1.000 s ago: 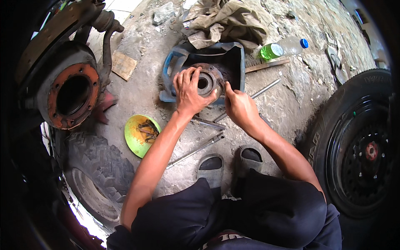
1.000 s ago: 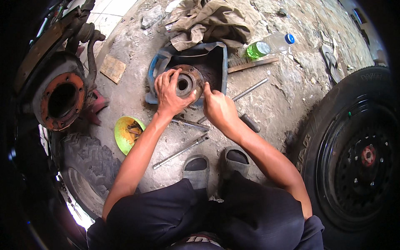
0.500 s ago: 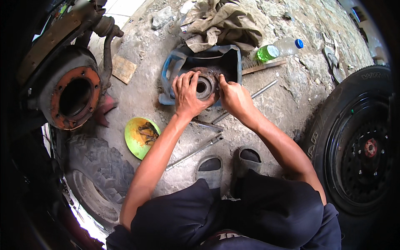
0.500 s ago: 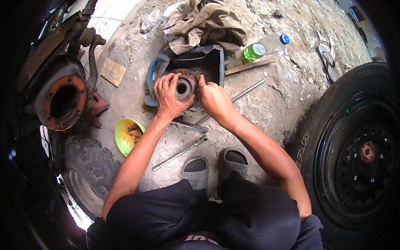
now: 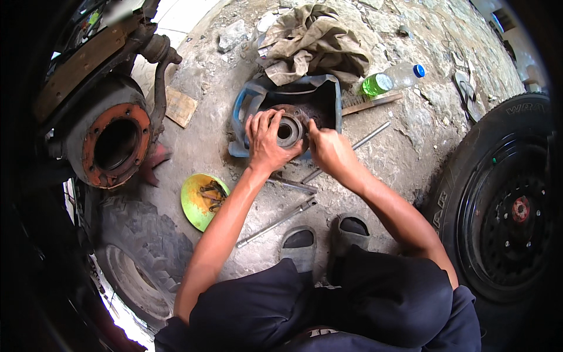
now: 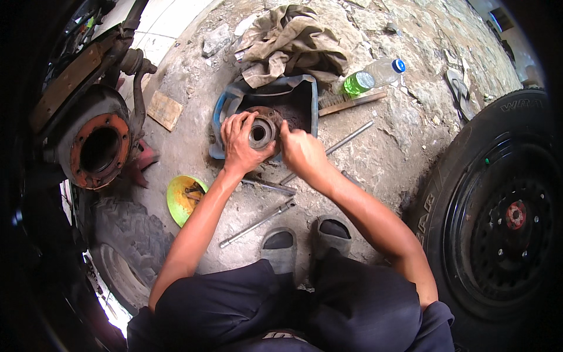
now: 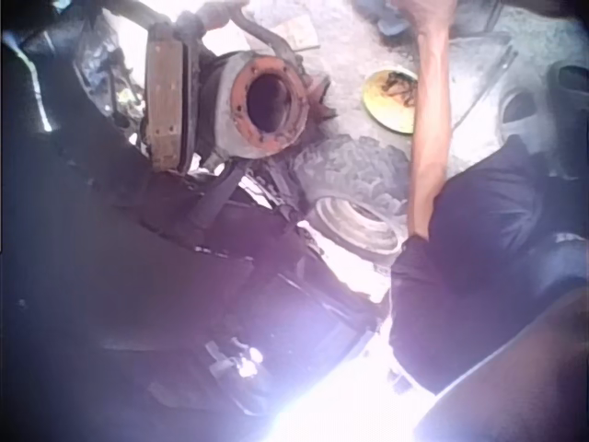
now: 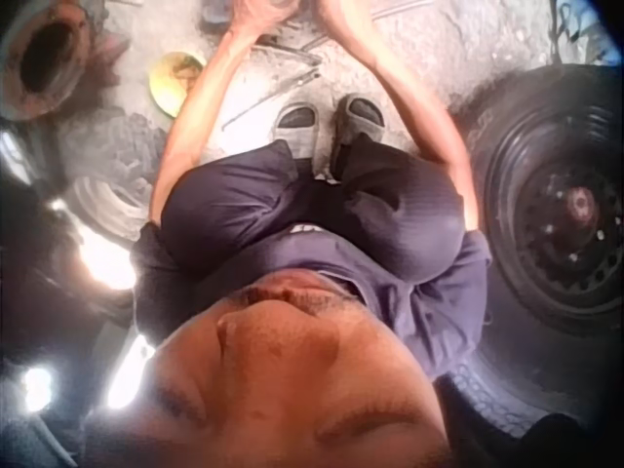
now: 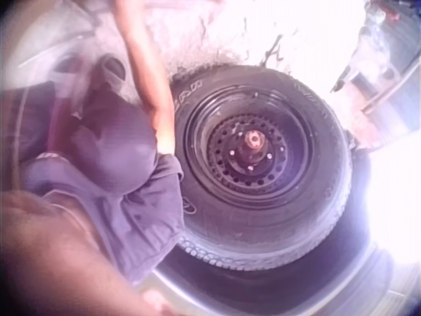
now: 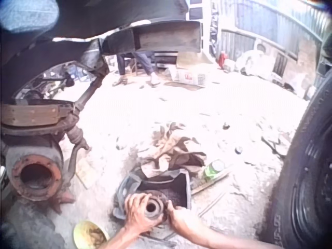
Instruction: The person scrapes debris from a metal vehicle component using a screwdriver and wipes it with a cloth.
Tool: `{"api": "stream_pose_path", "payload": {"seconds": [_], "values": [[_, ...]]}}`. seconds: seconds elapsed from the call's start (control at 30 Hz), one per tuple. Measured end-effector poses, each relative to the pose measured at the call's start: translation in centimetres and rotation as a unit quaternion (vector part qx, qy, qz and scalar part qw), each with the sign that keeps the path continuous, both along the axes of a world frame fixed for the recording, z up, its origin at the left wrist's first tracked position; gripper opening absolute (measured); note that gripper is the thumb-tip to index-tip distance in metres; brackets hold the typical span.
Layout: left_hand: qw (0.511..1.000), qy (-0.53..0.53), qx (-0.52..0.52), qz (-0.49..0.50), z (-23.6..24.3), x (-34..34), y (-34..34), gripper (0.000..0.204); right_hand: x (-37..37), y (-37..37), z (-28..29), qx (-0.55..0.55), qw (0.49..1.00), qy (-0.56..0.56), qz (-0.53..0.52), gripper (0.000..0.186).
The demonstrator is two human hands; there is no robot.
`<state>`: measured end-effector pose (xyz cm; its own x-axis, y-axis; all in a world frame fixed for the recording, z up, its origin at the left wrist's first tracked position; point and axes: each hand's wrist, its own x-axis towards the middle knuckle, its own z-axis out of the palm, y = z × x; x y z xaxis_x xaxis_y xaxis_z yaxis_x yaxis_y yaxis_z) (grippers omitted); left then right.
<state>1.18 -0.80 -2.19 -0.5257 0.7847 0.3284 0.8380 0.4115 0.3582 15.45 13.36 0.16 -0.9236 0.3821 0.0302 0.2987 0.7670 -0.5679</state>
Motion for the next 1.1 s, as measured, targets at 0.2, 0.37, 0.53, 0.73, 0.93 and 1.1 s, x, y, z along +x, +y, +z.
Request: {"api": "stream_pose_path", "payload": {"seconds": [0.2, 0.37, 0.53, 0.73, 0.93, 1.1], "values": [[1.0, 0.003, 0.005, 0.009, -0.3, -0.1, -0.8, 0.086, 1.3, -1.7, 0.3, -0.009, 0.999, -0.029, -0.013, 0.051], [1.0, -0.006, 0.015, -0.003, -0.1, 0.3, 0.0, 0.085, -1.5, 1.2, 0.2, -0.007, 1.0, 0.017, -0.007, 0.041], [1.0, 0.0, -0.015, 0.015, 0.0, -0.1, -0.2, 0.086, 1.5, -1.6, -0.1, -0.014, 1.0, -0.003, -0.026, 0.043], [1.0, 0.001, 0.011, -0.001, 0.0, 0.3, 0.0, 0.086, 0.4, -0.7, -0.2, -0.056, 0.997, 0.018, -0.051, 0.037], [1.0, -0.004, -0.009, 0.024, 0.0, -0.1, -0.2, 0.085, 0.8, -0.9, 0.8, -0.07, 0.996, 0.016, -0.051, 0.026], [1.0, -0.004, 0.0, 0.009, 0.0, 0.1, -0.3, 0.085, 2.1, -1.8, 1.7, -0.102, 0.992, 0.002, -0.078, 0.021]]}}
